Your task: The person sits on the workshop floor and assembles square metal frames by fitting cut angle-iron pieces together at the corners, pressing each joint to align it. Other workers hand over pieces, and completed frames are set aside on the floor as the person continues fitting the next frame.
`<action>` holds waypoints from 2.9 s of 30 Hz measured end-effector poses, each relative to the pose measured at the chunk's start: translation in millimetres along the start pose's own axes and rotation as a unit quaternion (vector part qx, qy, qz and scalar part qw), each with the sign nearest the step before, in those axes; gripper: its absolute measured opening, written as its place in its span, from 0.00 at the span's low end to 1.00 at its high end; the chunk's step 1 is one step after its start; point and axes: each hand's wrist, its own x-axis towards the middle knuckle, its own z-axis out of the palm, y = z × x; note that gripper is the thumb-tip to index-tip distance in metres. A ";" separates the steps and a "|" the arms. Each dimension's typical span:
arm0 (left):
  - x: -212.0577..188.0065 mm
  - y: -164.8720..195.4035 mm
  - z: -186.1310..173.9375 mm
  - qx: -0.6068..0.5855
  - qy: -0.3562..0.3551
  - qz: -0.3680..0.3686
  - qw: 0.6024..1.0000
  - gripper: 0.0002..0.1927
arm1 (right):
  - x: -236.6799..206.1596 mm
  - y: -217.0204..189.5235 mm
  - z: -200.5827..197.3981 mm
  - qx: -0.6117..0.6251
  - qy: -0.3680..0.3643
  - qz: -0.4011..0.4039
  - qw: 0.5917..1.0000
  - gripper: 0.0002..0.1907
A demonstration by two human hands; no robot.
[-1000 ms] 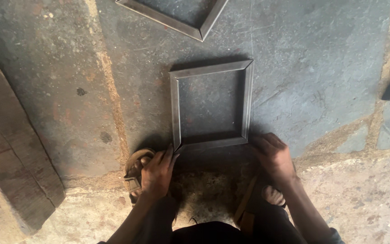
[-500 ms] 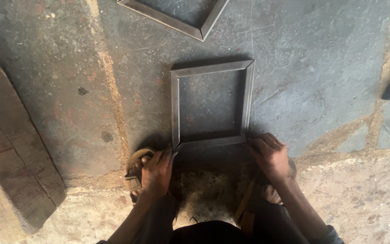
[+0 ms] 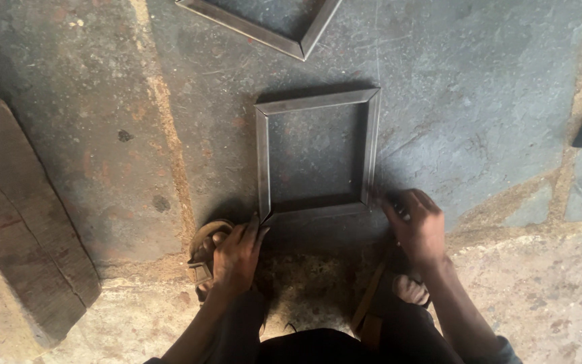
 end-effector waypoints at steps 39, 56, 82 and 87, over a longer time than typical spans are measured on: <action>4.8 4.7 -1.4 0.022 0.031 -0.013 0.999 0.19 | 1.9 11.1 -4.5 -0.013 -0.091 -0.091 0.992 0.17; 2.9 4.7 -1.4 -0.007 0.053 -0.027 0.998 0.17 | -1.9 -9.0 1.9 -0.044 -0.028 -0.132 0.990 0.09; 98.8 111.9 33.1 0.034 0.026 0.254 0.966 0.27 | -33.1 2.8 -3.9 0.019 -0.043 -0.001 0.999 0.18; 96.1 118.3 39.3 0.061 0.027 0.268 0.961 0.21 | -37.4 7.1 5.3 0.023 -0.030 -0.016 0.999 0.18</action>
